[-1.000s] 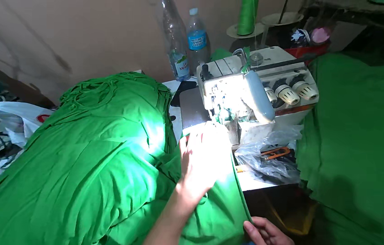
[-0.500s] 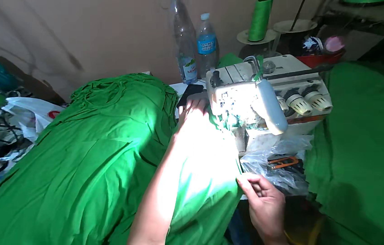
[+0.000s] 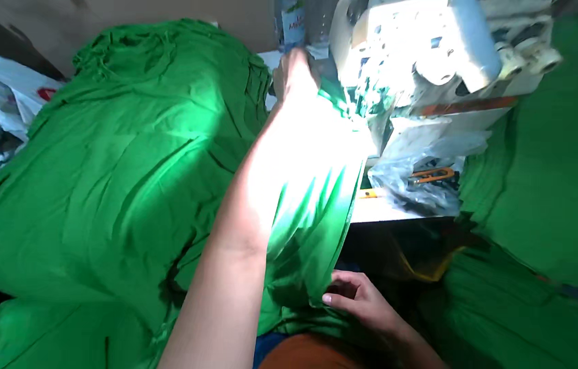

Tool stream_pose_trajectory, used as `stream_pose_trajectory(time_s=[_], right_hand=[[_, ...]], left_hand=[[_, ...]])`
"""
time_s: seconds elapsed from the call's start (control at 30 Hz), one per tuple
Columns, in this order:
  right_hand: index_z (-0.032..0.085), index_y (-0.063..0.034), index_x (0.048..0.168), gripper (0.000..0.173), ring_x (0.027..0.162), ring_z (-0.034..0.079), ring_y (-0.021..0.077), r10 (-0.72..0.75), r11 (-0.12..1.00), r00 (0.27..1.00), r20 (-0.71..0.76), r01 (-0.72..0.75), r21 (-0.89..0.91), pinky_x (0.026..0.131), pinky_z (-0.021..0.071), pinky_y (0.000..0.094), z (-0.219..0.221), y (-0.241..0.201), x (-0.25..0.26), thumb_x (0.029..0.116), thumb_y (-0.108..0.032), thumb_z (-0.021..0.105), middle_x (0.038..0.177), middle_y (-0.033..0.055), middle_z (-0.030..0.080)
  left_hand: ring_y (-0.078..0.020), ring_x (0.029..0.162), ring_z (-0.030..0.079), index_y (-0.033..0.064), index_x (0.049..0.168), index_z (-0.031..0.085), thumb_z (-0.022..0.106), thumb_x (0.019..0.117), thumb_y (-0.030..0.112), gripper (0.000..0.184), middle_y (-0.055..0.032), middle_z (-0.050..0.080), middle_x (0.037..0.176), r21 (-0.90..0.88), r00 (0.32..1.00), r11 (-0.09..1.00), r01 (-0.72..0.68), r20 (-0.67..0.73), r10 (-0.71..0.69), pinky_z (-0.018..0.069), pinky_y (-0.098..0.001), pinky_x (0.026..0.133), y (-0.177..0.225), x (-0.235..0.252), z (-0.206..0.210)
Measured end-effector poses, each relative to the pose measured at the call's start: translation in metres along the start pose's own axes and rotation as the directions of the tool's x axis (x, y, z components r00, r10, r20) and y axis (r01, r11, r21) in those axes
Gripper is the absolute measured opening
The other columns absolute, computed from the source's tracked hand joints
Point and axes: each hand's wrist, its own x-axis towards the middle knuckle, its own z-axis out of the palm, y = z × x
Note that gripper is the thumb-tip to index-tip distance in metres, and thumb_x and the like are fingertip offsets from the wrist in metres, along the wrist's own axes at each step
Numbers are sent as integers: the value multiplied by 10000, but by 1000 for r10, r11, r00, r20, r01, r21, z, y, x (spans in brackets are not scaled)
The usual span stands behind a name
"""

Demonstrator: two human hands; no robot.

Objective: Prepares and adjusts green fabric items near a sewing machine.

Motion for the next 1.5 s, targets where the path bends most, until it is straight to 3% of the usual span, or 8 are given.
stream_pose_trajectory(time_s=[0.2,0.37,0.53,0.7,0.87,1.0,1.37,1.5], right_hand=[[692,35,1138,360,948,681,58,139,944,978,-157,-179,-278,871,563,246,5,31,-8,859,-183,753,1044,82,726],[609,46,1209,516,896,671,124,185,902,878,-442,-330,-279,835,559,309,12,32,-10,808,-224,789,1002,126,697],[591,65,1194,559,898,649,163,25,889,830,-557,-273,-367,806,548,328,22,42,-12,790,-258,802,1028,162,668],[646,-92,902,259,1150,554,236,-542,576,760,-359,24,-817,985,454,265,22,61,-9,859,-335,722,1175,191,593],[733,-86,784,328,1292,500,507,-439,503,863,-248,7,-864,1053,424,578,24,57,-1,823,-411,720,1282,301,613],[736,-43,741,242,1318,459,562,-355,562,883,-307,-61,-825,1052,419,608,25,51,-2,819,-271,726,1296,300,624],[719,-9,753,209,1279,511,447,-285,701,870,-402,-96,-707,1044,426,529,13,43,-1,834,-200,697,1318,299,592],[646,4,791,225,946,617,96,-86,837,896,-436,-172,-519,825,512,255,1,43,8,892,-191,694,1020,110,661]], left_hand=[[-310,1296,564,137,1295,675,626,960,365,408,-123,627,1357,152,966,987,60,-257,-19,456,-567,1000,-12,35,34],[-387,1383,456,-53,1456,460,544,1035,383,612,-303,467,1477,-10,908,963,-269,-335,250,395,-520,1117,-21,-106,-69],[-3,1141,577,221,1277,545,587,1025,291,265,129,599,1254,-45,661,929,-368,-715,227,493,-244,957,-99,-304,-70],[-114,864,633,72,910,714,692,883,193,125,-88,653,889,-259,958,941,-218,-243,155,519,-181,738,-102,-391,57],[-261,787,692,56,867,762,722,823,235,188,-98,675,821,-75,957,955,-289,-15,288,580,-378,665,-119,-394,99],[-264,762,697,47,833,758,725,817,202,159,-97,677,796,-21,949,949,-313,-48,312,579,-379,661,-117,-388,112],[-286,777,698,26,812,731,694,864,117,111,-115,663,787,-146,968,957,-252,-17,252,576,-406,679,-107,-379,123],[-320,976,679,72,978,760,656,895,198,183,-138,700,1012,-125,972,969,-213,-132,196,546,-453,812,-122,-391,103]])
